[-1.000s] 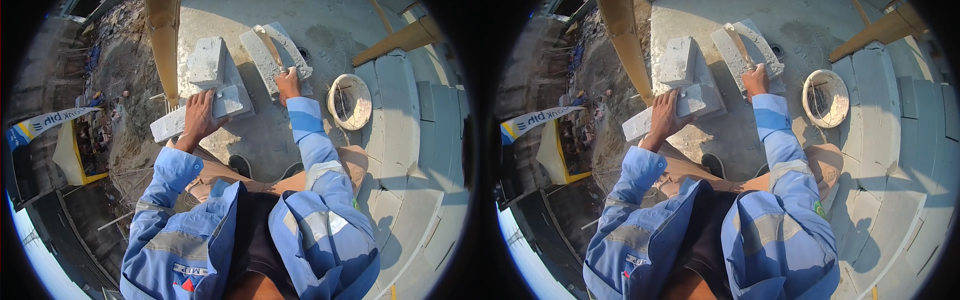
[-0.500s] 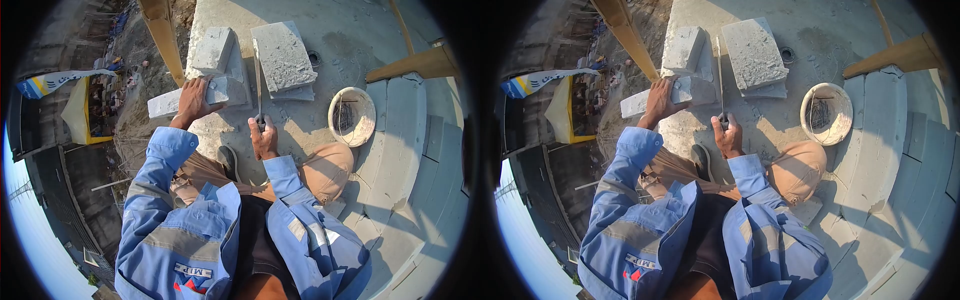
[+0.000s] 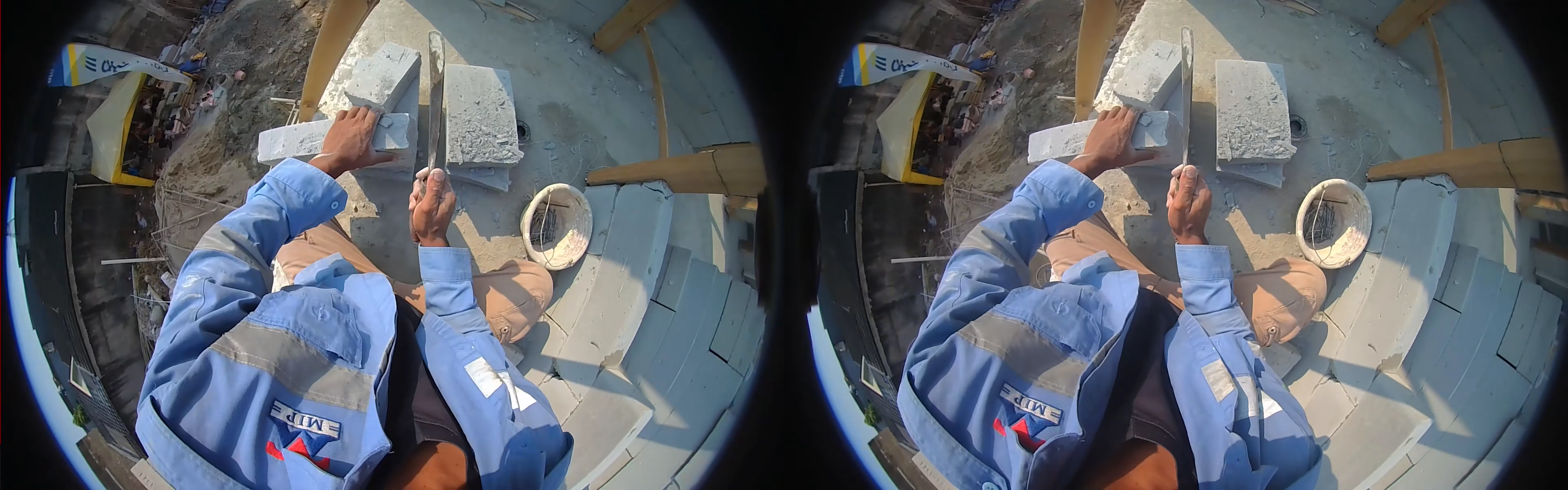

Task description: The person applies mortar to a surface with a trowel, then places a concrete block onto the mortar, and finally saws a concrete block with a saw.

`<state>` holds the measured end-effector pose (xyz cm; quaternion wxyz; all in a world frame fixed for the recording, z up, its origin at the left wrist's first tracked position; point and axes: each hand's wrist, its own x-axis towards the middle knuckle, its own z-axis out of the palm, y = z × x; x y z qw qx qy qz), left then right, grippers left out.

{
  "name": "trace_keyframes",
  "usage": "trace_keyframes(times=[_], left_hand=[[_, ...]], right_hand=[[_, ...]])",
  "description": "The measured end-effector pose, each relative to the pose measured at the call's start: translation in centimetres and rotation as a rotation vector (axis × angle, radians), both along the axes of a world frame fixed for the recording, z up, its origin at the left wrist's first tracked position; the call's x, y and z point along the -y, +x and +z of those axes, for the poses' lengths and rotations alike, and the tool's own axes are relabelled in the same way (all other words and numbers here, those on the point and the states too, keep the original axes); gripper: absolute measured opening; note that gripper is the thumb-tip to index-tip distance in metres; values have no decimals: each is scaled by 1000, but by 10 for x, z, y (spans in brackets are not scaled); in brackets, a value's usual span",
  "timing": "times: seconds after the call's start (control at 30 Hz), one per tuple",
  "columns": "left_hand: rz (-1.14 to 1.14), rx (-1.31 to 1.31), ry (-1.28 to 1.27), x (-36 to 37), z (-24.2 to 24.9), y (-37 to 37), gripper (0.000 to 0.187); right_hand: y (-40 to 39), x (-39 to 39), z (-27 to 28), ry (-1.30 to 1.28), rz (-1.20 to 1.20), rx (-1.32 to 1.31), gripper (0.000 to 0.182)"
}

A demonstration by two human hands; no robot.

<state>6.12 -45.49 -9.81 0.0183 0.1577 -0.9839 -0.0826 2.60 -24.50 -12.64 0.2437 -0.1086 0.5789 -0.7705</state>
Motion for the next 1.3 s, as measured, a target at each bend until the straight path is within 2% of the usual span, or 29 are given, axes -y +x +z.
trace_keyframes(times=[0.07,0.1,0.17,0.27,0.4,0.47,0.53,0.57,0.7,0.83,0.9,1.03,1.1,1.13,1.2,1.3], left_hand=[[-22,31,-31,1,0,2,91],[-33,-24,-49,5,-13,3,89],[-25,-24,-48,7,-11,3,89],[-51,-24,-30,6,-4,2,88],[-38,24,-10,5,-5,2,91],[-59,20,-18,5,-6,2,92],[-40,27,-27,4,-5,3,94],[-69,28,-34,4,-7,5,94],[-59,6,-54,6,-6,-1,96],[-53,27,-63,3,-5,2,93],[-67,45,-74,2,-5,3,90],[-72,-26,-79,3,-11,2,93],[-56,-13,-99,6,-15,1,95],[-68,-5,-103,6,-14,1,95],[-55,27,-97,6,-13,0,97],[-59,22,-82,7,-13,-1,97]], right_hand=[[3,5,-5,20,8,-20,55],[5,8,-9,95,10,19,54],[7,10,-37,244,70,56,54],[4,8,-32,195,102,139,54],[9,11,0,113,-105,-43,56],[10,14,-12,94,-176,-70,57],[8,16,-53,431,-52,-191,58],[9,18,-72,580,-70,-190,61],[16,10,-34,383,-69,-46,60],[12,17,-49,284,-154,-84,60],[10,20,-70,542,-65,-114,59],[14,13,-44,505,-88,-111,58],[15,11,-22,391,-178,-174,58],[15,12,-35,389,-188,-163,58],[12,15,-57,556,-70,-297,58],[12,14,-61,543,-89,-263,57]])
